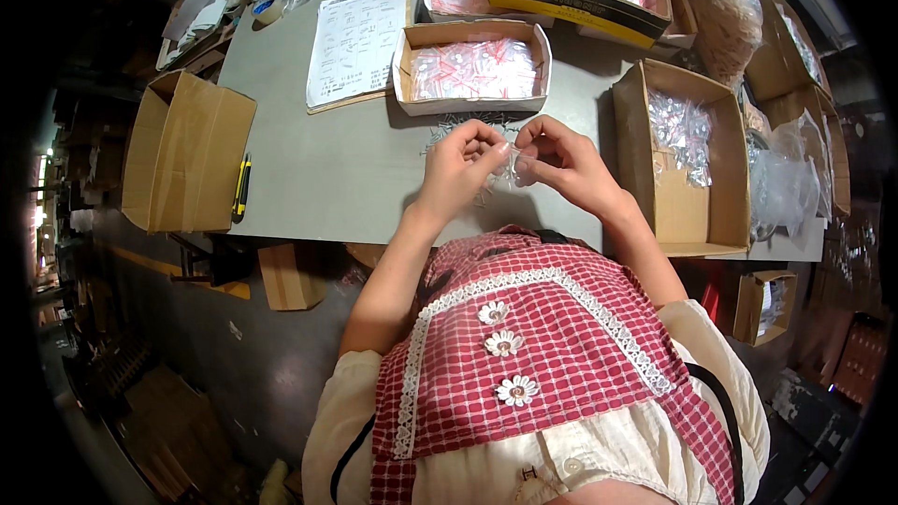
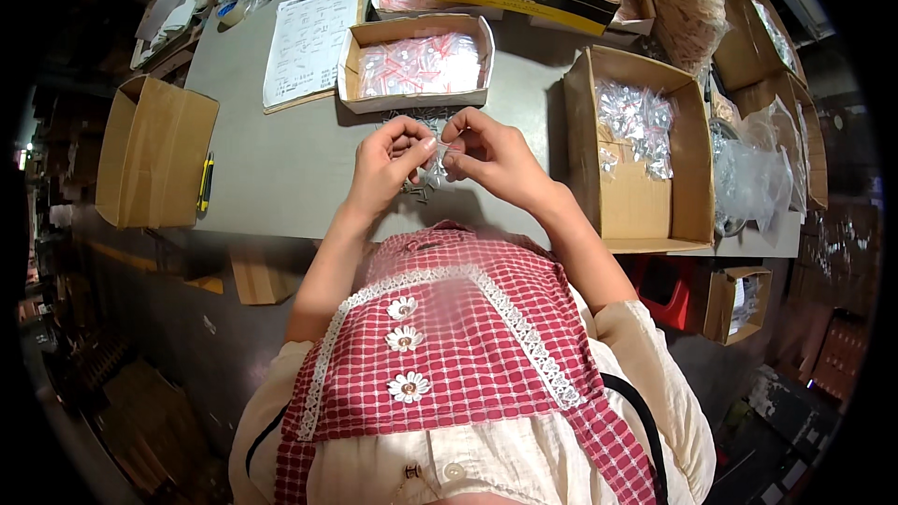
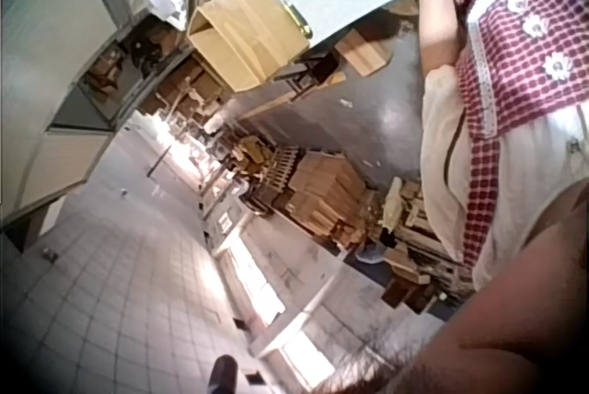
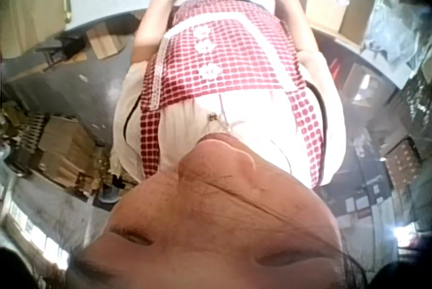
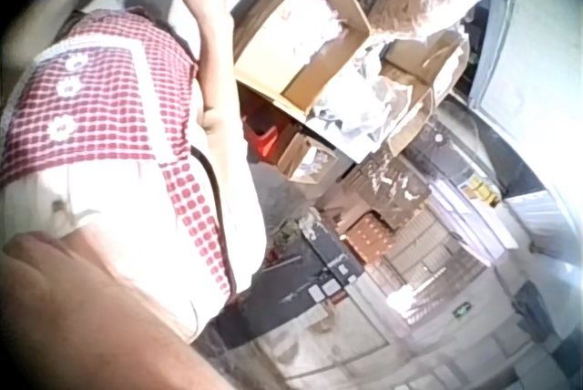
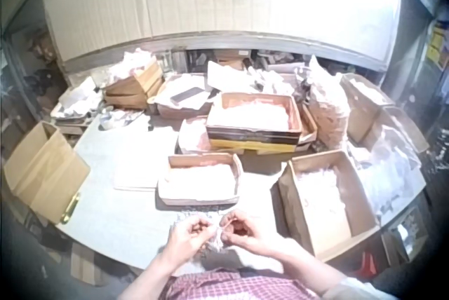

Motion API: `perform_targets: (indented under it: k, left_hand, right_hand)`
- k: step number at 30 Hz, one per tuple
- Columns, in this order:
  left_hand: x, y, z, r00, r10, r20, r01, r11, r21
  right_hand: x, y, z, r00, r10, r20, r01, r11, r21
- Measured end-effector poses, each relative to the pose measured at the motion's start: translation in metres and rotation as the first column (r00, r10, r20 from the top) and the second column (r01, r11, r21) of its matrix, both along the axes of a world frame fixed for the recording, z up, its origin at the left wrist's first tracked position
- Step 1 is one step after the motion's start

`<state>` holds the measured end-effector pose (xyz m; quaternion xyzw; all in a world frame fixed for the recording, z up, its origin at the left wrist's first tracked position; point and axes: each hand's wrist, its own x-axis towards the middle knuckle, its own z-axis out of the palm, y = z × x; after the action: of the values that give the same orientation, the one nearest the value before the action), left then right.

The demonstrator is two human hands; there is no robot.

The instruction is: The person picks up small metal pieces from a pile on the table, places them into small plastic bags, and seals the bags.

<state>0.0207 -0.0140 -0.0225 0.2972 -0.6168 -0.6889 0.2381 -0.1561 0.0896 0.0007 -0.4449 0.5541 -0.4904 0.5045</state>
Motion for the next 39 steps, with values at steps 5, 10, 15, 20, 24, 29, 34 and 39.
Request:
perform_targets:
  k: [5,10,15,20,24,29,34,39]
  left_hand:
    - [-0.005,0.001,0.0,0.997,0.031,0.071,-0.016,0.978,-0.209]
    - [-0.011,0.005,0.008,0.983,0.025,0.18,0.028,0.958,-0.286]
    - [-0.019,0.005,0.003,0.989,-0.036,0.142,0.076,0.956,-0.284]
    - [-0.048,0.0,0.011,0.984,-0.137,0.113,0.16,0.961,-0.224]
    - [-0.082,-0.019,0.013,0.99,-0.057,0.125,0.086,0.965,-0.248]
    - [-0.104,-0.108,-0.049,0.835,0.42,0.355,0.031,0.609,-0.793]
    - [-0.124,-0.122,-0.052,0.687,0.075,0.722,0.409,0.782,-0.47]
    - [-0.099,-0.13,-0.051,0.823,0.241,0.515,0.193,0.734,-0.651]
  right_hand:
    - [-0.001,0.0,-0.002,0.993,0.023,0.118,-0.028,0.999,0.043]
    - [-0.008,-0.001,-0.02,0.993,0.041,0.11,-0.05,0.996,0.072]
    - [-0.015,0.004,-0.023,0.974,0.017,0.224,-0.036,0.996,0.082]
    - [-0.032,0.021,-0.007,0.915,-0.15,0.375,0.08,0.977,0.197]
    - [-0.041,0.042,-0.004,0.668,-0.461,0.584,0.548,0.836,0.032]
    - [-0.059,0.068,0.009,0.37,-0.431,0.823,0.789,0.614,-0.033]
    - [-0.041,0.059,0.004,0.632,-0.566,0.529,0.643,0.765,0.051]
    - [-0.032,0.048,-0.006,0.81,-0.446,0.382,0.488,0.873,-0.016]
